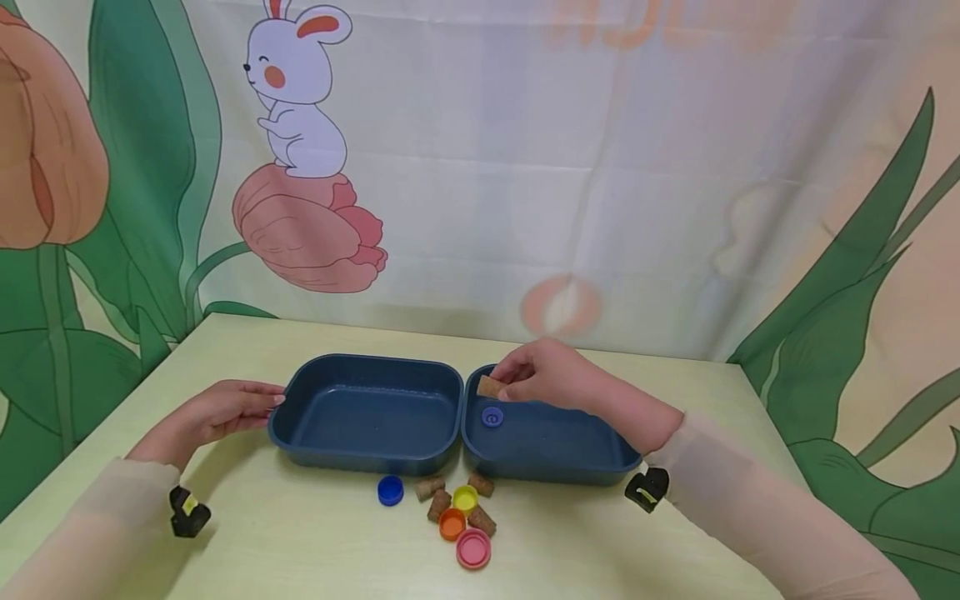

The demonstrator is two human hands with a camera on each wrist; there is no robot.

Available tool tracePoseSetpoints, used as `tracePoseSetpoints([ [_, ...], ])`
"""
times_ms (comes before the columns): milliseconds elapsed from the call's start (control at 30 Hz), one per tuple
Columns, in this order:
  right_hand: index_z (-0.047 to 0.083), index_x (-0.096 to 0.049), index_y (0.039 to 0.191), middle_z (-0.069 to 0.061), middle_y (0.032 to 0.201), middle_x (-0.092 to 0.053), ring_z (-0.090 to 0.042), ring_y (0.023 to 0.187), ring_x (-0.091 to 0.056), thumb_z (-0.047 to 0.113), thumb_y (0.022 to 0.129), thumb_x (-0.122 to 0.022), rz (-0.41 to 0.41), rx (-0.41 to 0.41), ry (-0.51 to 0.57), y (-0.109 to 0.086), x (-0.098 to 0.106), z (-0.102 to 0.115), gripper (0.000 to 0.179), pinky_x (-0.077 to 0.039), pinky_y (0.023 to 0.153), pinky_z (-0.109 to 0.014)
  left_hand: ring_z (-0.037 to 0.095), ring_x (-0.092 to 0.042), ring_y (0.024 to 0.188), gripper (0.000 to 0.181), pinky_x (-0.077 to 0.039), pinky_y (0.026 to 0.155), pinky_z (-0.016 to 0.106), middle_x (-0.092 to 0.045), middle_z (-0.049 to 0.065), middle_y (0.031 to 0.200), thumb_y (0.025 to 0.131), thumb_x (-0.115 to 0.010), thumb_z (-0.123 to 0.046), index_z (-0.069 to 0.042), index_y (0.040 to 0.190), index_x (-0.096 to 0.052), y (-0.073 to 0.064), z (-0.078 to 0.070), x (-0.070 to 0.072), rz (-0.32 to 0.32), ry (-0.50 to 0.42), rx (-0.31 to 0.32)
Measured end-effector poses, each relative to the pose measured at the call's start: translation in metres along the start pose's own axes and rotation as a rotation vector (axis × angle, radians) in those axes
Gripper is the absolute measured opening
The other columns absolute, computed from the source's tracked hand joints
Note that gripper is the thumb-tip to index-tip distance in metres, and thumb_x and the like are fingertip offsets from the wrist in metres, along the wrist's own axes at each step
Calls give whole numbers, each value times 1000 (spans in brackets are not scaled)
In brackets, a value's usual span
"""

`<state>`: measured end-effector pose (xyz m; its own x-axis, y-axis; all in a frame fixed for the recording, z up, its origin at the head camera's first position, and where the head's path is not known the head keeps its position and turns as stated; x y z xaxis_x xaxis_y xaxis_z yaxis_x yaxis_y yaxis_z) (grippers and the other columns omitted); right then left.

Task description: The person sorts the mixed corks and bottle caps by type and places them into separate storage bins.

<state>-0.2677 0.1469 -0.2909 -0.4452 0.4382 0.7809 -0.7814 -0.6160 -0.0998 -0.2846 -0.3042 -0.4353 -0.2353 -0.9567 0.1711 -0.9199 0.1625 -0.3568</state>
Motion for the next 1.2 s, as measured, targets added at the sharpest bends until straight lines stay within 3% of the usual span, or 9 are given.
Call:
tracePoseSetpoints([
  [433, -1, -73, 121, -16, 109, -77, -23, 98, -72, 12, 96, -68, -37, 11, -77, 26, 21, 15, 28, -60, 88, -35, 2, -70, 79, 55, -62, 77, 20, -72, -10, 87, 104, -58, -12, 18, 146, -40, 1, 1, 1, -4, 5, -4],
  [667, 0, -75, 118, -16, 109, -77, -21, 94, -69, 11, 96, -68, -47, 5, -99, 42, 25, 19, 26, -56, 83, -28, 2, -70, 80, 55, -63, 77, 20, -72, -10, 87, 104, -58, -12, 17, 147, -40, 1, 1, 1, -7, 6, 1],
  [967, 1, -73, 123, -17, 118, -75, -30, 108, -70, 14, 99, -66, -54, 2, -117, 62, 31, 22, 29, -59, 94, -41, 3, -70, 81, 56, -63, 79, 21, -72, -10, 89, 104, -58, -13, 17, 147, -39, 0, 0, 1, -13, 16, 8],
  [1200, 2, -73, 124, -17, 122, -74, -30, 110, -68, 13, 97, -66, -49, -19, -135, 80, 31, 24, 30, -57, 96, -42, 2, -69, 81, 56, -62, 78, 20, -72, -10, 88, 104, -58, -14, 18, 147, -39, 1, 1, 1, -12, 21, 3],
])
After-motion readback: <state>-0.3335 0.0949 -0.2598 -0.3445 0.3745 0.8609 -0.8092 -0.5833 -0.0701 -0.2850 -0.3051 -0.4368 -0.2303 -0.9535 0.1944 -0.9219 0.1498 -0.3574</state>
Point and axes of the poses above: each hand's wrist, its own y-axis towards the middle knuckle, its own x-axis out of the back of the hand, z = x × y, the point moved 2 cm from there along y, towards the middle knuckle
